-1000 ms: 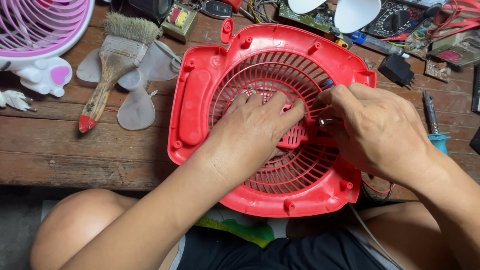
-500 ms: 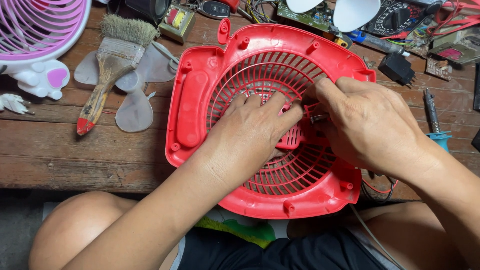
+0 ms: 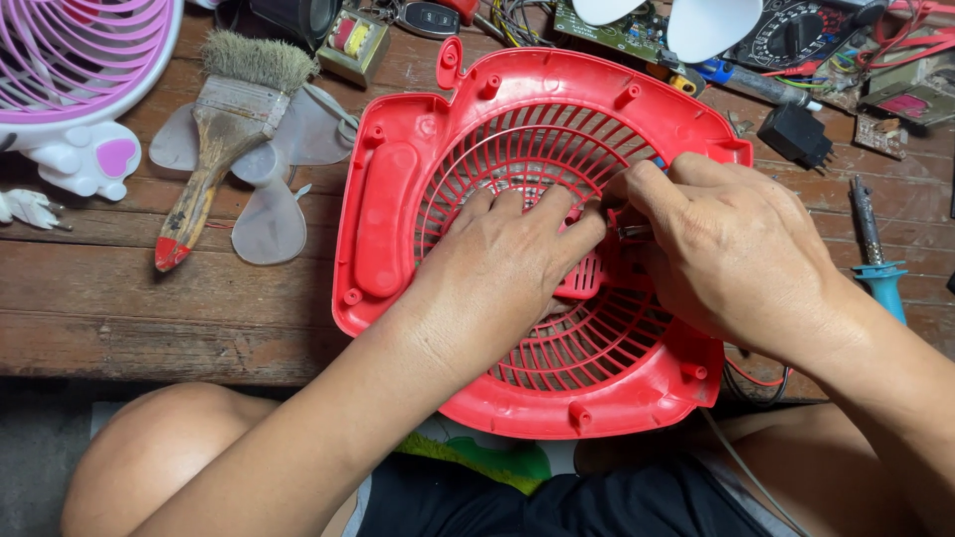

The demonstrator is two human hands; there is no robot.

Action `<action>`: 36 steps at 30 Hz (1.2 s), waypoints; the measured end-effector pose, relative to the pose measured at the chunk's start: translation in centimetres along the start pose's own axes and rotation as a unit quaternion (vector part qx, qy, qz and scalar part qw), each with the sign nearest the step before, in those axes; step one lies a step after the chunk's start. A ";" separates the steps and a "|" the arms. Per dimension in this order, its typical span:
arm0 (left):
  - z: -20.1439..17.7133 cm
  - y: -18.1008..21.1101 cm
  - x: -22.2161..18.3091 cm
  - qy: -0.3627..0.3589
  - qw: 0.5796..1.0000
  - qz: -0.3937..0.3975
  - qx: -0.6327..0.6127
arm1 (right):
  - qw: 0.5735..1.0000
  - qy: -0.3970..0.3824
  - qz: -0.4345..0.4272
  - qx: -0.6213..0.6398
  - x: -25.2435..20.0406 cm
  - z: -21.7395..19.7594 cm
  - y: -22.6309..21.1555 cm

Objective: Assembling a small portable fan by screwing components into the housing and attaching the blades.

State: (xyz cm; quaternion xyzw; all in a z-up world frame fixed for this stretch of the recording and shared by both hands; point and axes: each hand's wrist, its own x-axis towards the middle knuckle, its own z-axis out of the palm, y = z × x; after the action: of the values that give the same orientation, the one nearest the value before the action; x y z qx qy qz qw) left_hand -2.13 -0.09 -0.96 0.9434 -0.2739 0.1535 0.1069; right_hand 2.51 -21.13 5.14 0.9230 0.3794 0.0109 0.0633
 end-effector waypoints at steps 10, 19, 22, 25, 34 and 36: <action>-0.7 -0.1 0.2 -0.016 1.000 0.010 0.001 | 0.953 0.138 0.086 0.256 -2.7 -6.0 -0.9; -2.3 0.1 1.1 -0.039 0.998 0.049 -0.009 | 0.890 0.247 0.167 0.345 -6.6 -2.3 1.7; -2.4 -0.1 1.7 -0.062 0.996 0.053 -0.025 | 0.816 0.311 0.227 0.431 -6.3 -1.4 -1.3; -2.3 -0.2 2.1 -0.078 0.995 0.051 -0.026 | 0.816 0.288 0.186 0.467 -5.7 -1.2 -0.9; -1.3 -0.4 2.2 -0.106 0.992 0.046 -0.052 | 0.909 0.176 -0.021 0.378 -4.1 0.5 2.4; -1.3 -0.5 2.3 -0.106 0.992 0.051 -0.041 | 0.916 0.181 -0.021 0.357 -4.0 0.6 2.5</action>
State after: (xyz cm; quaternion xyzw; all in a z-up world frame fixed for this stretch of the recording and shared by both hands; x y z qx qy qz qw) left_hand -0.32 -0.47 0.97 0.9339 -0.3376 0.0465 0.1079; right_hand 1.39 -25.77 4.91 0.8584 0.3821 0.0399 -0.3400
